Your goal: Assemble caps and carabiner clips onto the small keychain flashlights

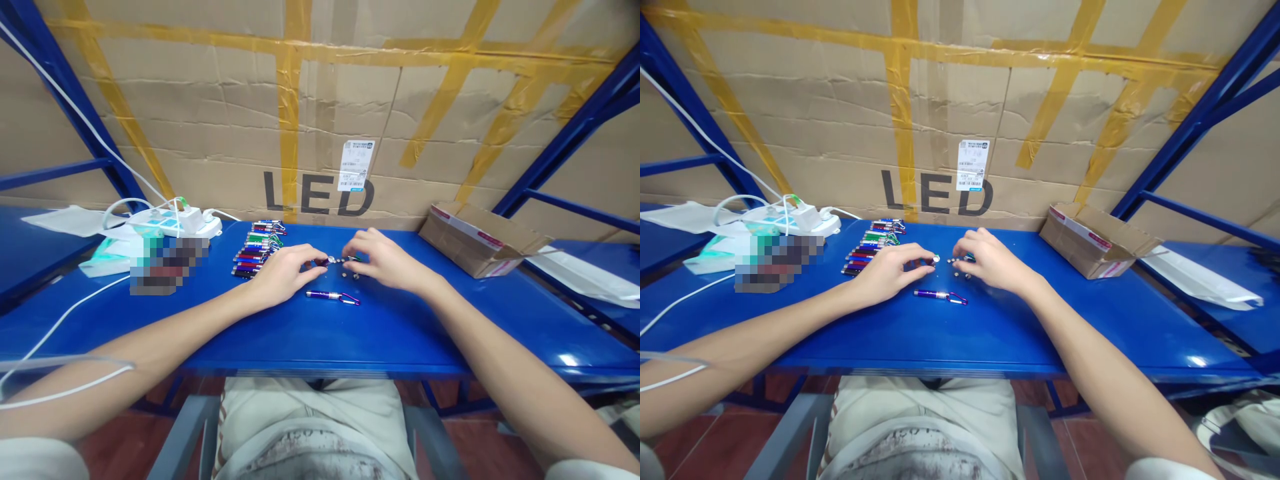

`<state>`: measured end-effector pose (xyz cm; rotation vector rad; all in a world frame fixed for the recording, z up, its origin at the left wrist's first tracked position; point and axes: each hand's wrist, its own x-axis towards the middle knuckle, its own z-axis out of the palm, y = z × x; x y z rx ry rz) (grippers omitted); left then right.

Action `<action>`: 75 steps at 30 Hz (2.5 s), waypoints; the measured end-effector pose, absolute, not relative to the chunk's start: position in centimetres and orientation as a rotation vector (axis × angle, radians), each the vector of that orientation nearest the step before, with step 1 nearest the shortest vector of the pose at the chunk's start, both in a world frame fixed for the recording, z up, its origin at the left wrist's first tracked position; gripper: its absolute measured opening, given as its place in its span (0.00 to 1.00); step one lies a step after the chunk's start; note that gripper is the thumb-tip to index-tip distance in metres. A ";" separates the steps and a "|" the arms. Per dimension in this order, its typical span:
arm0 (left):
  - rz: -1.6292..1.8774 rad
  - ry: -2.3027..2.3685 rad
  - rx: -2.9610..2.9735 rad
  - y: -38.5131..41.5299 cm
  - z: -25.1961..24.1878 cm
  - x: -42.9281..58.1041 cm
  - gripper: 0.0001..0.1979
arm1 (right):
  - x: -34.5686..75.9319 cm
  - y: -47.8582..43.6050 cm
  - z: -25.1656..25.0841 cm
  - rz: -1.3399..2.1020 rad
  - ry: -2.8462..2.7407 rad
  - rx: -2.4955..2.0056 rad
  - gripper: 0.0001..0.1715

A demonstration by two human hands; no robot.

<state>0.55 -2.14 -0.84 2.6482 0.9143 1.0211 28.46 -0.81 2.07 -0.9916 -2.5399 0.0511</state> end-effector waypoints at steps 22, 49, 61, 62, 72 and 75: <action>1.008 0.951 2.651 -2.0 -1.0 0.6 0.11 | 27.4 -0.6 0.8 0.260 -2.664 -1.108 0.03; 0.987 0.971 2.652 -2.0 -0.8 0.5 0.11 | 27.9 -0.5 1.5 0.300 -2.670 -0.957 0.08; 0.984 0.978 2.636 -2.0 -0.9 0.6 0.10 | 27.9 -0.5 1.4 0.247 -2.736 -0.994 0.06; 0.981 0.979 2.632 -2.0 -0.9 0.6 0.10 | 27.9 -0.5 1.4 0.250 -2.735 -0.992 0.06; 0.971 0.982 2.649 -1.7 -1.1 0.5 0.11 | 27.5 -1.2 1.5 0.165 -2.645 -1.028 0.04; 0.943 0.983 2.654 -1.7 -1.1 0.5 0.11 | 27.7 -1.5 2.3 0.136 -2.494 -0.956 0.03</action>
